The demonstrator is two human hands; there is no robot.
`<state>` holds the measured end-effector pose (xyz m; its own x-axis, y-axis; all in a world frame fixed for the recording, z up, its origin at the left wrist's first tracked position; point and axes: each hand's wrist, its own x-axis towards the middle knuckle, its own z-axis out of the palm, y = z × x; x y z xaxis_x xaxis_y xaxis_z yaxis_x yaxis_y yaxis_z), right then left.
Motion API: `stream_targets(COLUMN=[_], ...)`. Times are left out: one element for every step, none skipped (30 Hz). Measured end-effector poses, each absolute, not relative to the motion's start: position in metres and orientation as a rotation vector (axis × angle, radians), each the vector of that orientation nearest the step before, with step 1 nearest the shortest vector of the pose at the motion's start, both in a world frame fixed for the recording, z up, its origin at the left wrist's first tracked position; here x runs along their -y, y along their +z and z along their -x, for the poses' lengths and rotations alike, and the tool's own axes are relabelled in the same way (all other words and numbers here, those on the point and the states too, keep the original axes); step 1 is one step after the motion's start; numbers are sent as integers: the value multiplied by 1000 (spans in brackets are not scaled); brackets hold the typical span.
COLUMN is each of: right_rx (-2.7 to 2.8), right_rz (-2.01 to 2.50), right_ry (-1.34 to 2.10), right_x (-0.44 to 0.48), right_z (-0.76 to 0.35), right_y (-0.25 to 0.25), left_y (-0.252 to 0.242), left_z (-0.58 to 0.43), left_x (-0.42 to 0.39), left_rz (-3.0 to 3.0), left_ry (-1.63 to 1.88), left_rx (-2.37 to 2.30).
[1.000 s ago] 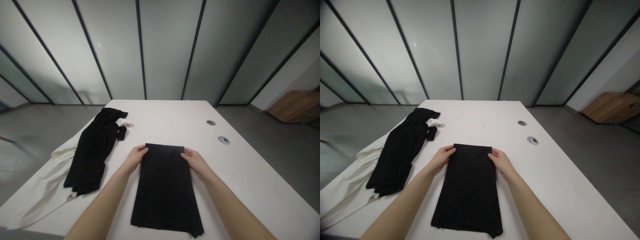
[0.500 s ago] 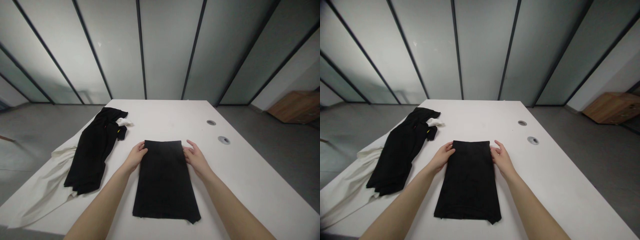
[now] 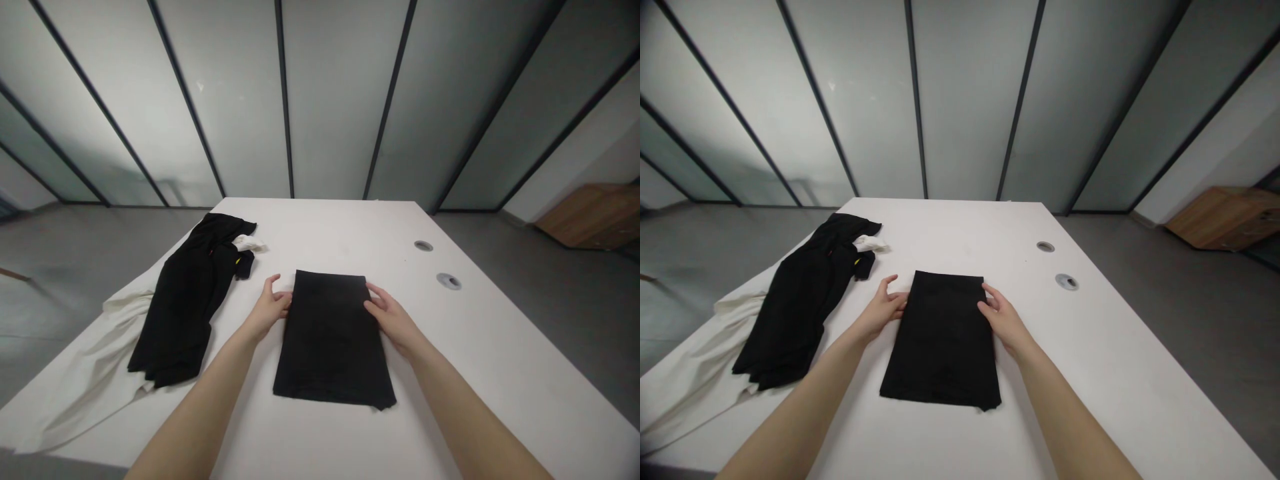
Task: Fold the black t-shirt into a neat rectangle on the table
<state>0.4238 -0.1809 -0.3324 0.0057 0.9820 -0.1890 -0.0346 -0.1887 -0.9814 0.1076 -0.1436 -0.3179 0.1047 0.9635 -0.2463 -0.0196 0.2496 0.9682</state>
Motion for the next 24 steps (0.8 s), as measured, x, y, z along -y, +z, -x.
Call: stream_targets(right_rx=[1079, 1096, 1132, 1184, 1238, 1287, 1318, 1321, 1287, 1221, 1139, 1059, 999, 972, 976, 1005, 1049, 1098, 1147, 1185, 1200, 1184, 1139, 1069], right_rz=[1343, 1377, 1419, 1456, 1481, 1489, 1488, 1483, 1475, 1461, 1439, 1413, 1389, 1374, 1375, 1388, 1405, 1422, 1439, 1453, 1466, 1471, 1464, 1444], right_ry=[1419, 1499, 1585, 1675, 1764, 1845, 1899, 1912, 1876, 1796, 1693, 1596, 1536, 1529, 1577, 1672, 1791, 1907, 1998, 2049, 2052, 2003, 1913, 1801], right_x=[183, 185, 188, 190, 192, 194, 194, 194, 193, 192, 191, 190, 189, 189, 190, 192, 194, 197, 199, 199, 199, 198, 196, 192], right_z=[-426, -430, -434, -438, -442, -444, -444, -443, -441, -437, -434, -431, -429, -429, -431, -434, -438, -441, -444, -446, -446, -445, -443, -440], right_y=[-328, -324, -320, -317, -314, -313, -314, -315, -317, -319, -322, -323, -324, -323, -322, -320, -317, -315, -313, -313, -313, -315, -318, -322], left_y=[-316, -313, -310, -307, -304, -302, -302, -303, -304, -307, -310, -312, -313, -314, -313, -311, -309, -307, -305, -305, -305, -307, -309, -311], left_z=[-105, -102, -99, -96, -94, -93, -94, -96, -99, -102, -105, -107, -108, -108, -106, -104, -100, -97, -95, -93, -93, -94, -97, -100], left_x=[145, 147, 149, 152, 155, 157, 159, 160, 159, 158, 157, 155, 154, 154, 154, 155, 157, 159, 161, 162, 162, 161, 160, 158], left_rz=[-1068, -1100, -1137, -1176, -1214, -1252, -1287, -1319, -1341, -1348, -1335, -1304, -1260, -1217, -1182, -1160, -1146, -1139, -1140, -1148, -1160, -1167, -1162, -1140], left_ry=[885, 773, 641, 500, 367, 254, 174, 138, 162, 246, 375, 514, 625, 678, 654, 555, 421, 288, 185, 123, 109, 144, 223, 332], left_rx=[-1197, -1160, -1115, -1067, -1023, -989, -964, -949, -954, -987, -1037, -1092, -1136, -1160, -1155, -1120, -1068, -1011, -962, -929, -918, -928, -954, -994])
